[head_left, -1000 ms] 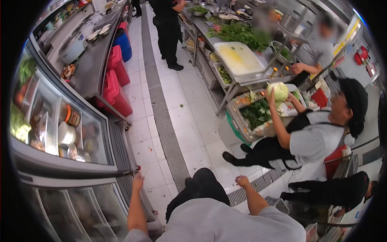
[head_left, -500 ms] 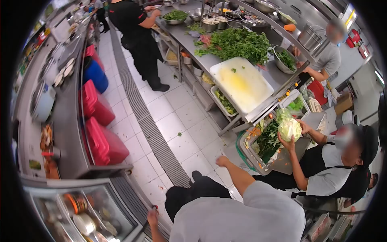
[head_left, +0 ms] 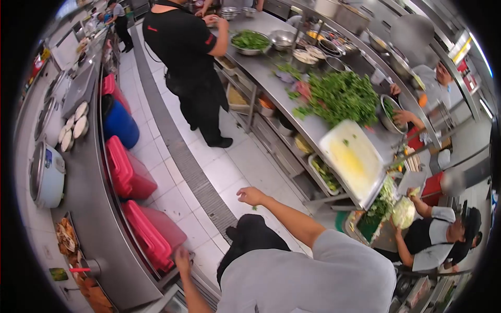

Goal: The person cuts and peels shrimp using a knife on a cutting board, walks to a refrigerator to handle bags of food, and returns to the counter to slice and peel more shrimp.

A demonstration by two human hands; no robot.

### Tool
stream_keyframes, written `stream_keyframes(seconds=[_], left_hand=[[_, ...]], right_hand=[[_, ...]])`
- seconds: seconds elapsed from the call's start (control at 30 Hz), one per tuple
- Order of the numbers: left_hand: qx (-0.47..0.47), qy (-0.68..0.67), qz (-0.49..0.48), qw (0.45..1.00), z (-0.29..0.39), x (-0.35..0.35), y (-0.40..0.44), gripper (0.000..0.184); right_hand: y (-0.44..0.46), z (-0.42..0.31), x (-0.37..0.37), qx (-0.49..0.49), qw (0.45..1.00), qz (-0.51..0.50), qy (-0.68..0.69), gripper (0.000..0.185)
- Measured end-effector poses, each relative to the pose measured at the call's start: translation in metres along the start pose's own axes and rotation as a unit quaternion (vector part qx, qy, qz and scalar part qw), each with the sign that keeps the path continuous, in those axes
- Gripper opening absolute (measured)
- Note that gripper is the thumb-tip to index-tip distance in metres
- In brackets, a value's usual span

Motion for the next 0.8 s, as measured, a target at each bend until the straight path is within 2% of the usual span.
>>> stream_keyframes(seconds=[0.03,0.07,0.1,0.13,0.23,0.3,0.33,0.37,0.43,0.5,0.6,0.7,0.8], left_hand=[[0.009,-0.045,0.031,0.998,0.022,-0.013,0.062,0.047],[0.031,0.068,0.023,0.997,0.127,-0.029,0.09,0.046],[0.075,0.027,0.029,0.996,0.173,-0.041,0.13,0.045],[0.117,-0.014,0.032,0.992,0.205,-0.052,0.162,0.043],[0.13,-0.047,0.009,0.99,0.285,-0.074,0.226,0.041],[0.143,-0.054,0.007,0.988,0.292,-0.087,0.255,0.041],[0.152,-0.067,0.004,0.986,0.293,-0.091,0.264,0.042],[0.122,-0.067,0.009,0.99,0.285,-0.098,0.267,0.042],[0.095,-0.078,0.024,0.992,0.278,-0.117,0.273,0.042],[0.07,-0.071,0.063,0.993,0.287,-0.138,0.262,0.041],[0.018,-0.098,0.131,0.986,0.275,-0.166,0.257,0.043],[-0.029,-0.152,0.191,0.969,0.261,-0.196,0.282,0.044],[-0.04,-0.164,0.214,0.962,0.292,-0.222,0.339,0.042]], right_hand=[[0.015,-0.019,-0.008,-0.016,1.0,-0.016,0.013,0.035],[0.035,-0.032,-0.017,-0.021,1.0,-0.016,0.013,0.035],[0.056,-0.045,-0.024,-0.022,0.999,-0.034,0.024,0.036],[0.077,-0.057,-0.029,-0.021,0.998,-0.052,0.035,0.038],[0.162,-0.104,-0.049,-0.064,0.997,-0.027,0.033,0.037],[0.23,-0.135,-0.046,-0.139,0.99,-0.002,0.028,0.035],[0.272,-0.142,-0.033,-0.134,0.99,-0.018,0.047,0.035],[0.308,-0.152,-0.019,-0.126,0.989,-0.036,0.068,0.035],[0.353,-0.222,-0.029,-0.106,0.988,-0.107,0.028,0.036],[0.423,-0.276,-0.011,-0.187,0.976,-0.102,-0.034,0.037],[0.505,-0.349,0.0,-0.243,0.961,-0.123,-0.039,0.037],[0.582,-0.399,0.011,-0.267,0.954,-0.135,-0.021,0.036],[0.651,-0.415,0.025,-0.294,0.944,-0.132,-0.069,0.035]])
Point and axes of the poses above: each hand's wrist, its own y-axis towards the middle knuckle, its own x-axis out of the palm, z = x × y, the point moved 9 cm from there along y, towards the middle knuckle, and after that the axes turned 4 degrees about -y, right-handed, at the moved point
